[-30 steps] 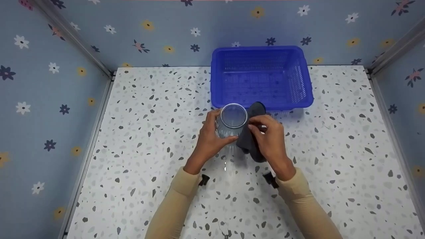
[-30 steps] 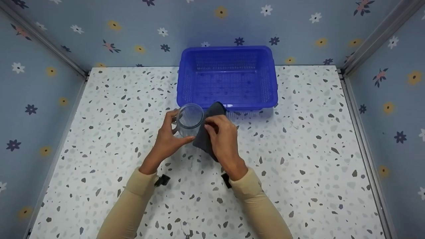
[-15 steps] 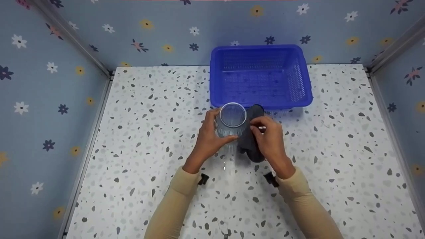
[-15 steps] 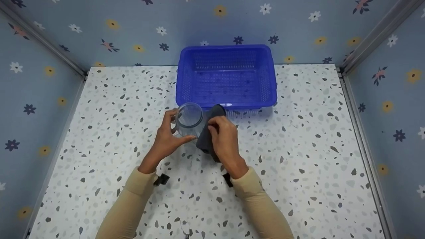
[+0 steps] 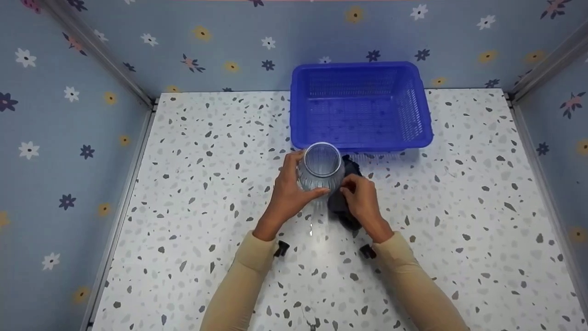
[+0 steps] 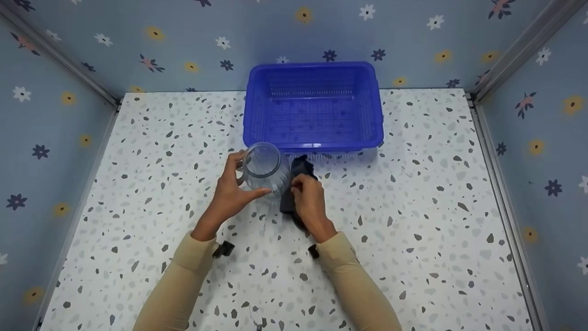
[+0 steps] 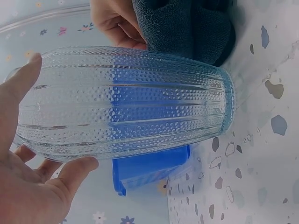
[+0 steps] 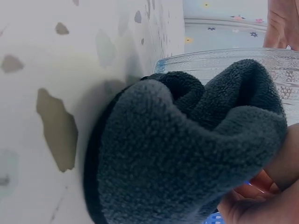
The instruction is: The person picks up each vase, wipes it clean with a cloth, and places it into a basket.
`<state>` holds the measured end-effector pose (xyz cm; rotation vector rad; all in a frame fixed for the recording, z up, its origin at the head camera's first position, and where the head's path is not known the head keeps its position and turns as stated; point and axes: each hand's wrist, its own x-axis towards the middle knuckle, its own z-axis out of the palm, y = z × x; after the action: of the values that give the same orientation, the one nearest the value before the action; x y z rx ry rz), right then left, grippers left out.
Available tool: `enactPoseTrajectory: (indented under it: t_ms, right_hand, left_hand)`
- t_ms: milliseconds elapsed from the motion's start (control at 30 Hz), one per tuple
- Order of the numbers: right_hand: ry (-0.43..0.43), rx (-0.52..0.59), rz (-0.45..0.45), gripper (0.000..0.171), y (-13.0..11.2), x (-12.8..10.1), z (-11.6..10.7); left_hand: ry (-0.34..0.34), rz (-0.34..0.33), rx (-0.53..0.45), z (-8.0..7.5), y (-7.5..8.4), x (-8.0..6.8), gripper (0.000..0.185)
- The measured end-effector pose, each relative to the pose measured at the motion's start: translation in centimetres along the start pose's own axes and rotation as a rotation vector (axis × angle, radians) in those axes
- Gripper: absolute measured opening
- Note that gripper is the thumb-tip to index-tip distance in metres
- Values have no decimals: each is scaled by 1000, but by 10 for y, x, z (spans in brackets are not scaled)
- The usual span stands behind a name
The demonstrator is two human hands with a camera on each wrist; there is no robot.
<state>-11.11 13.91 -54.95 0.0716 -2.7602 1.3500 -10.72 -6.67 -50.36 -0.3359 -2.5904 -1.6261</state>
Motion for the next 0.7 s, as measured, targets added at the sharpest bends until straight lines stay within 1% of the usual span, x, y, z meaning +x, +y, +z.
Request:
enactPoseTrajectory:
  t_ms: [233, 367, 467, 600, 700]
  right_hand:
    - [12, 36, 11, 7, 0, 0, -1]
    - [34, 73, -9, 7, -4, -3, -7]
    - [61, 129, -39, 7, -13, -4, -16]
    - [102, 209, -56, 8, -31, -6, -30]
    - [132, 233, -66, 7, -44, -6, -38]
  left_hand:
    - [11, -10, -3, 1, 0, 0, 93]
    - [9, -6, -6, 2, 0, 0, 94]
    - [8, -1, -12, 1, 1, 0, 93]
    - [2, 13, -10, 0, 1, 0, 93]
    - [-2, 25, 1, 0, 0, 1, 93]
